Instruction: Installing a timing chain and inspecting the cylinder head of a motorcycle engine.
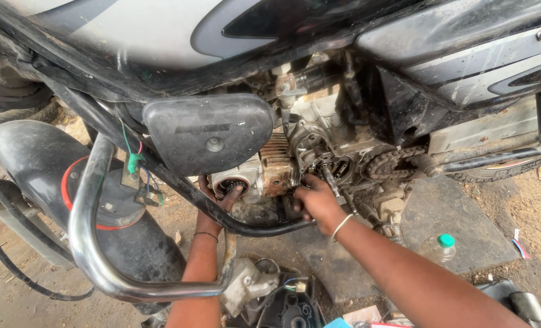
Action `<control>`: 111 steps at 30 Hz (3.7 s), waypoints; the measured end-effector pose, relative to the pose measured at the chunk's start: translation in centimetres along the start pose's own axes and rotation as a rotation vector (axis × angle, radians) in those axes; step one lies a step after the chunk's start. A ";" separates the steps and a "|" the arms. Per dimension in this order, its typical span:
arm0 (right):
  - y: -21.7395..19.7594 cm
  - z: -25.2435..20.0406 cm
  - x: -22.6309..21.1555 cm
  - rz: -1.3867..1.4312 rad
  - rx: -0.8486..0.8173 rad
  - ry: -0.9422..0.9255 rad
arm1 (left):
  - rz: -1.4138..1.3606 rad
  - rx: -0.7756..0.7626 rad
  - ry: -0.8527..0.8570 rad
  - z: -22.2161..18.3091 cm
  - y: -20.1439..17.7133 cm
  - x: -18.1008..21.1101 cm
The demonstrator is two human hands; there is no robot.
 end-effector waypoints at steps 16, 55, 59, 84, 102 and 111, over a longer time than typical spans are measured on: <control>0.7 1.2 1.6 0.545 -0.359 0.057 | -0.016 -0.042 -0.095 1.8 0.1 -1.2; -0.9 2.1 2.2 -0.420 -0.163 -0.162 | 0.040 -0.058 -0.065 0.4 -0.2 0.9; -0.8 1.0 1.1 -0.420 -0.158 -0.107 | 0.259 0.089 0.009 -1.1 -0.5 4.4; 0.0 1.1 1.7 0.059 -0.261 -0.085 | 0.825 0.191 0.430 -2.3 -1.3 7.6; -0.5 4.0 4.4 0.075 -0.340 -0.101 | 0.675 0.113 0.409 -1.9 -0.3 7.3; -1.3 4.0 4.7 -0.370 -0.219 -0.159 | 0.723 0.128 0.394 -2.6 -0.3 8.5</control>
Point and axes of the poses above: each hand's wrist, its own z-axis towards the middle knuckle, its own y-axis out of the palm, x = y × z, the point moved 6 cm from there along z, towards the middle knuckle, and after that the axes turned 4 degrees about -y, right-handed, at the moved point
